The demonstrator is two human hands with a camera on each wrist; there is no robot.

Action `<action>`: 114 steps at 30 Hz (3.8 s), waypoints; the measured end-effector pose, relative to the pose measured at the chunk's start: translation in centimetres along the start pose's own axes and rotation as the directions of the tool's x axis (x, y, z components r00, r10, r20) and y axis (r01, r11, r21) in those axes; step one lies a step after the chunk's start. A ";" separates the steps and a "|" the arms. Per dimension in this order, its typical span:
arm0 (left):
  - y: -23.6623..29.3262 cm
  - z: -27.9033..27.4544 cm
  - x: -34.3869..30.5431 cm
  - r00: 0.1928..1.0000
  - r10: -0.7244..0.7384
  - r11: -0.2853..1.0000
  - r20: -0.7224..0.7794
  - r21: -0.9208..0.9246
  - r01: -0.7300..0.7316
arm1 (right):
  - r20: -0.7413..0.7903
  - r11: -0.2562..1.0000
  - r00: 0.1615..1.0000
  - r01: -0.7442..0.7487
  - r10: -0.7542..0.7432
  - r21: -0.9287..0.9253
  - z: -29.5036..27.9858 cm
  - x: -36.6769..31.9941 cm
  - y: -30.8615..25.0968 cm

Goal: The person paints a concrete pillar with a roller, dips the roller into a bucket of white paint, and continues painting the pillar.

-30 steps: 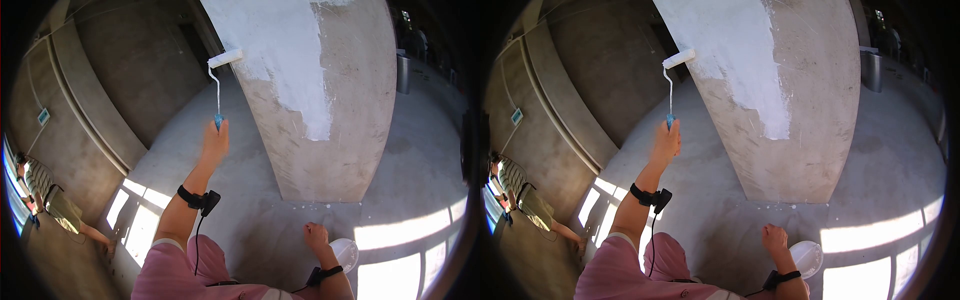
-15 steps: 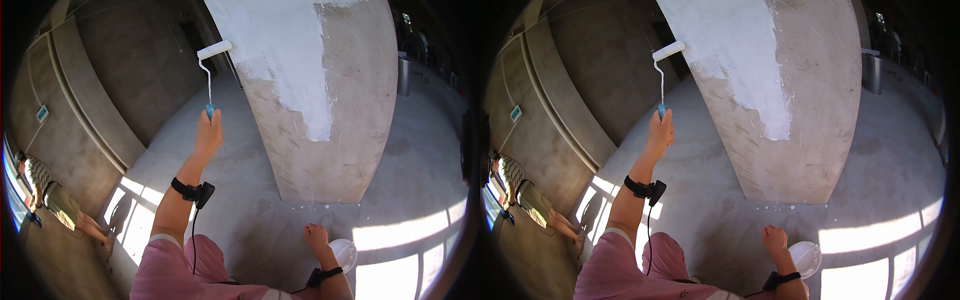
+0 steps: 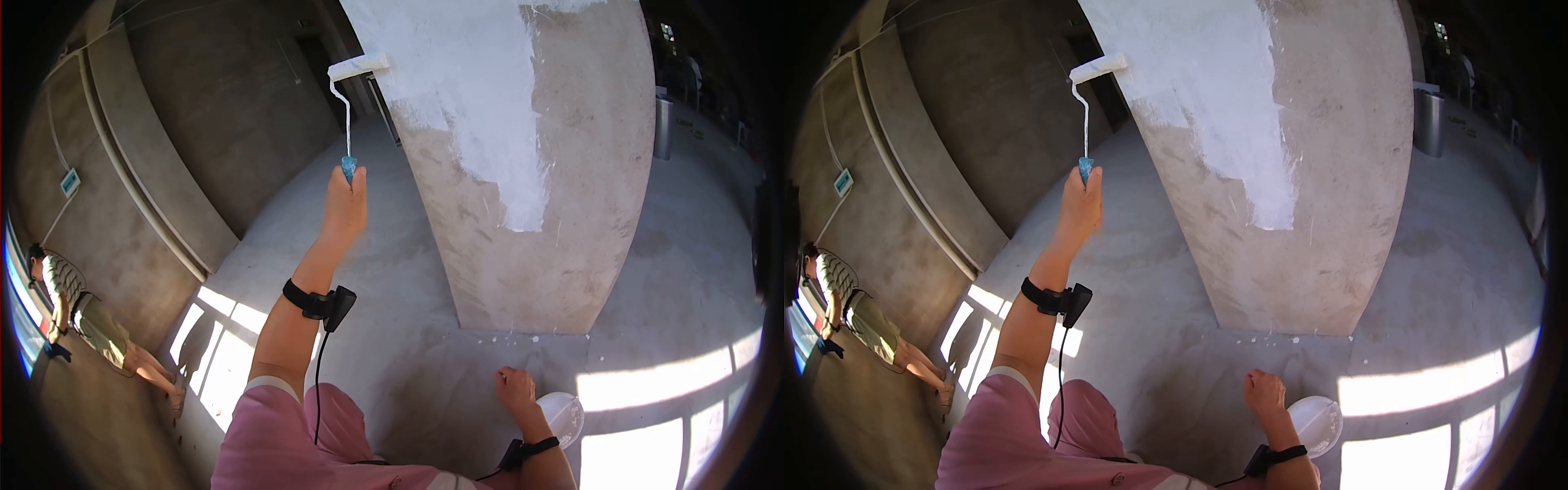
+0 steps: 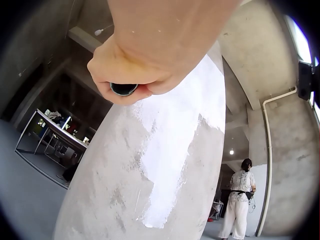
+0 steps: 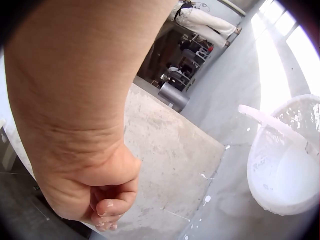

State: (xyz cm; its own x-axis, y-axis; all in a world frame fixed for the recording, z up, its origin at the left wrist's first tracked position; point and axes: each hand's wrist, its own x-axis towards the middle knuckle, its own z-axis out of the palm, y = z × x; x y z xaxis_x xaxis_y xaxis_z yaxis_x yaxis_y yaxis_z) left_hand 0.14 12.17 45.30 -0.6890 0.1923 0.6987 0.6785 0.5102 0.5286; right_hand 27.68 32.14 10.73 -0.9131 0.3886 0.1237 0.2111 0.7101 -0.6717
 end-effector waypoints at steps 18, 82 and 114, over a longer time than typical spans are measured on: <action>3.9 -0.4 2.0 0.999 0.005 1.000 0.033 -0.030 -0.004 | 0.014 1.000 1.000 -0.007 0.006 0.011 0.0 -0.2 0.1; 4.9 8.7 -7.8 0.971 -0.179 0.930 0.159 -0.294 0.219 | -0.018 1.000 1.000 -0.007 0.008 0.003 -0.5 -0.6 0.7; 4.1 11.3 -10.6 0.938 -0.340 0.913 0.070 -0.212 0.347 | 0.010 1.000 1.000 -0.008 0.008 0.009 -1.1 -0.9 1.6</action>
State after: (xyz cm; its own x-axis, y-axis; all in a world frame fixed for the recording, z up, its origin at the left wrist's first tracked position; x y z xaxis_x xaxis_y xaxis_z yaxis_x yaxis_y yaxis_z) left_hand 7.40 21.69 34.61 -0.8949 0.0658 0.4414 0.4344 0.3553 0.8277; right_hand 29.23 33.56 10.34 -0.9149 0.3879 0.1113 0.2151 0.7019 -0.6790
